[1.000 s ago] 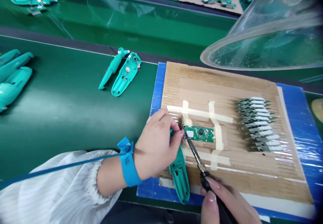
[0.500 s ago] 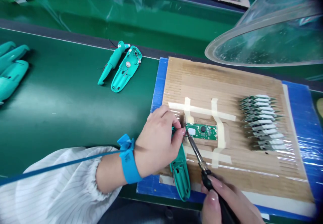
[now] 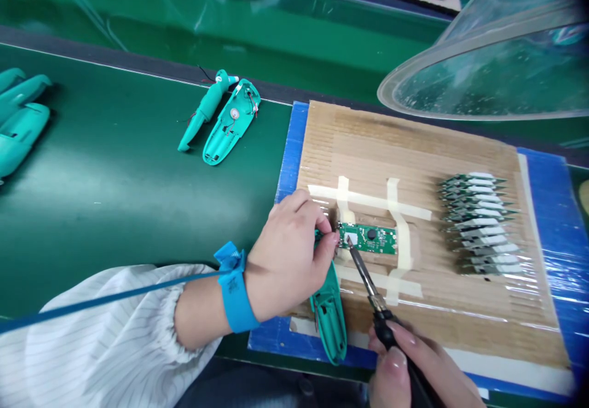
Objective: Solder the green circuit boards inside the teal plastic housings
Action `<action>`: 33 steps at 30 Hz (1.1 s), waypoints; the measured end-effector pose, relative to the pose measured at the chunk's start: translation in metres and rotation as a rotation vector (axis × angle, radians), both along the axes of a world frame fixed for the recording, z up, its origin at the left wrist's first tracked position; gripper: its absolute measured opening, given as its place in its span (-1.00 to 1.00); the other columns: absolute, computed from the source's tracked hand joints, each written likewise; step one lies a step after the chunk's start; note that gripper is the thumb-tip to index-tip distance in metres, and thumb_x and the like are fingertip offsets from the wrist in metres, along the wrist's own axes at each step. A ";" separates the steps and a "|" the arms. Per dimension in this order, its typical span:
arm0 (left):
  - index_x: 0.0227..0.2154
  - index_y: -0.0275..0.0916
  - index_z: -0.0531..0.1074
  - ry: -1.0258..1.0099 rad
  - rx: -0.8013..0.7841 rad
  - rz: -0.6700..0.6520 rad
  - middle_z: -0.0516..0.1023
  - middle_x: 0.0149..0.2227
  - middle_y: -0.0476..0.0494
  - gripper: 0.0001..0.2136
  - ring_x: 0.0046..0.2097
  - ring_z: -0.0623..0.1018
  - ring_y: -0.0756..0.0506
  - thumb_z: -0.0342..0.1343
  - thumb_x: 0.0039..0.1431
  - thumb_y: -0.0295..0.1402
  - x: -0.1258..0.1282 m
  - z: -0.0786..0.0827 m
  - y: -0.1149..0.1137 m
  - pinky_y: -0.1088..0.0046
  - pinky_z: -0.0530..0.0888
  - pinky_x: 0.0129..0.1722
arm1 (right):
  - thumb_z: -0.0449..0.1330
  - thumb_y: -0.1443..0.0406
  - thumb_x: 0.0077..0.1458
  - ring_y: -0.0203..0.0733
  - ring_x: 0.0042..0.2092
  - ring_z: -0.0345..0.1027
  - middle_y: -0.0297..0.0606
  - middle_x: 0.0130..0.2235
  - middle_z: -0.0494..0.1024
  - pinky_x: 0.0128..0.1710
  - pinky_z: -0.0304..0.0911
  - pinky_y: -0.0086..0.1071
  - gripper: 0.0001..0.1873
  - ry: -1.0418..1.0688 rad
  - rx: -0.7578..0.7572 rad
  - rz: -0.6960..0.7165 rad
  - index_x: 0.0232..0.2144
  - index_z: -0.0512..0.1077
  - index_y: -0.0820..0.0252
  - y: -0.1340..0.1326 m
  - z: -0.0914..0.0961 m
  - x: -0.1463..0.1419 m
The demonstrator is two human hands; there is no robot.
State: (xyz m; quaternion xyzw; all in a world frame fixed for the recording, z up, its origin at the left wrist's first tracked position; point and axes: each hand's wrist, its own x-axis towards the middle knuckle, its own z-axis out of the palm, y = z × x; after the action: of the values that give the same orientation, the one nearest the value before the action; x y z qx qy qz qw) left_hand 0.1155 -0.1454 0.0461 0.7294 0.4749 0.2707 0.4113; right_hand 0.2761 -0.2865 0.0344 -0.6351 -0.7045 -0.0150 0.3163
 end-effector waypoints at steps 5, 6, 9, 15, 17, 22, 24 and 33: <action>-0.46 -0.23 0.29 0.010 0.003 -0.006 0.38 -0.32 -0.11 -0.88 -0.21 0.42 -0.12 0.06 0.15 -0.51 0.000 0.001 0.000 0.22 0.40 -0.17 | 0.11 0.27 0.22 -0.21 -0.52 0.44 -0.35 -0.53 0.48 -0.60 0.32 -0.41 -0.83 0.006 0.253 -0.139 -0.36 0.50 0.07 -0.008 -0.029 -0.002; -0.46 -0.23 0.30 0.015 0.008 -0.008 0.39 -0.32 -0.11 -0.88 -0.22 0.42 -0.12 0.06 0.15 -0.51 0.000 0.001 0.000 0.23 0.40 -0.18 | 0.13 0.28 0.20 -0.18 -0.48 0.46 -0.34 -0.49 0.51 -0.57 0.36 -0.41 -0.85 0.020 0.216 -0.149 -0.33 0.52 0.07 -0.011 -0.031 -0.003; -0.45 -0.23 0.32 0.012 0.033 -0.023 0.42 -0.35 -0.07 -0.89 -0.24 0.42 -0.10 0.07 0.16 -0.52 -0.002 0.002 0.001 0.27 0.38 -0.19 | 0.18 0.30 0.14 -0.10 -0.36 0.52 -0.27 -0.37 0.56 -0.42 0.46 -0.37 -0.85 0.071 0.086 -0.179 -0.24 0.53 0.09 -0.021 -0.026 -0.003; -0.46 -0.23 0.48 -0.054 0.081 -0.056 0.47 -0.35 -0.04 -0.90 -0.23 0.46 -0.07 0.18 0.15 -0.49 -0.009 0.005 0.008 0.31 0.35 -0.17 | 0.21 0.38 0.12 -0.14 -0.29 0.52 -0.26 -0.32 0.57 -0.28 0.42 -0.39 -0.80 0.177 0.014 -0.168 -0.17 0.50 0.13 -0.017 -0.005 -0.010; -0.49 -0.22 0.52 -0.028 0.069 -0.116 0.48 -0.34 -0.03 -0.90 -0.21 0.46 -0.08 0.22 0.11 -0.49 -0.011 0.006 0.012 0.30 0.33 -0.16 | 0.20 0.40 0.15 -0.19 -0.28 0.50 -0.27 -0.30 0.57 -0.26 0.37 -0.39 -0.80 0.248 -0.003 -0.176 -0.15 0.48 0.13 -0.013 0.000 -0.014; -0.46 -0.17 0.53 0.114 0.021 -0.237 0.48 -0.30 -0.04 -0.89 -0.16 0.42 -0.12 0.18 0.15 -0.46 -0.017 0.012 0.018 0.27 0.30 -0.12 | 0.16 0.38 0.22 -0.28 -0.26 0.45 -0.31 -0.29 0.54 -0.21 0.29 -0.38 -0.83 0.301 0.029 -0.216 -0.16 0.48 0.10 -0.008 0.003 -0.022; -0.42 -0.18 0.50 0.163 0.006 -0.276 0.47 -0.26 -0.06 -0.88 -0.15 0.39 -0.13 0.10 0.19 -0.45 -0.018 0.015 0.018 0.25 0.30 -0.11 | 0.16 0.37 0.23 -0.28 -0.27 0.45 -0.33 -0.29 0.54 -0.21 0.29 -0.37 -0.84 0.299 0.038 -0.222 -0.15 0.48 0.10 -0.008 0.004 -0.024; -0.45 -0.22 0.37 0.206 -0.064 -0.267 0.43 -0.23 -0.09 -0.90 -0.13 0.36 -0.15 0.06 0.19 -0.45 -0.014 0.017 0.013 0.23 0.29 -0.12 | 0.21 0.48 0.11 -0.27 -0.24 0.49 -0.36 -0.27 0.58 -0.20 0.31 -0.40 -0.74 0.266 0.009 -0.164 -0.16 0.52 0.15 -0.006 0.012 -0.017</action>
State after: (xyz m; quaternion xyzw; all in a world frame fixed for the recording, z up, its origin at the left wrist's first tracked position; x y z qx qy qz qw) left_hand 0.1011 -0.1324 0.0632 0.7963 0.4219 0.1221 0.4159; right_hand 0.2591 -0.2927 0.0467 -0.6853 -0.6022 0.0402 0.4076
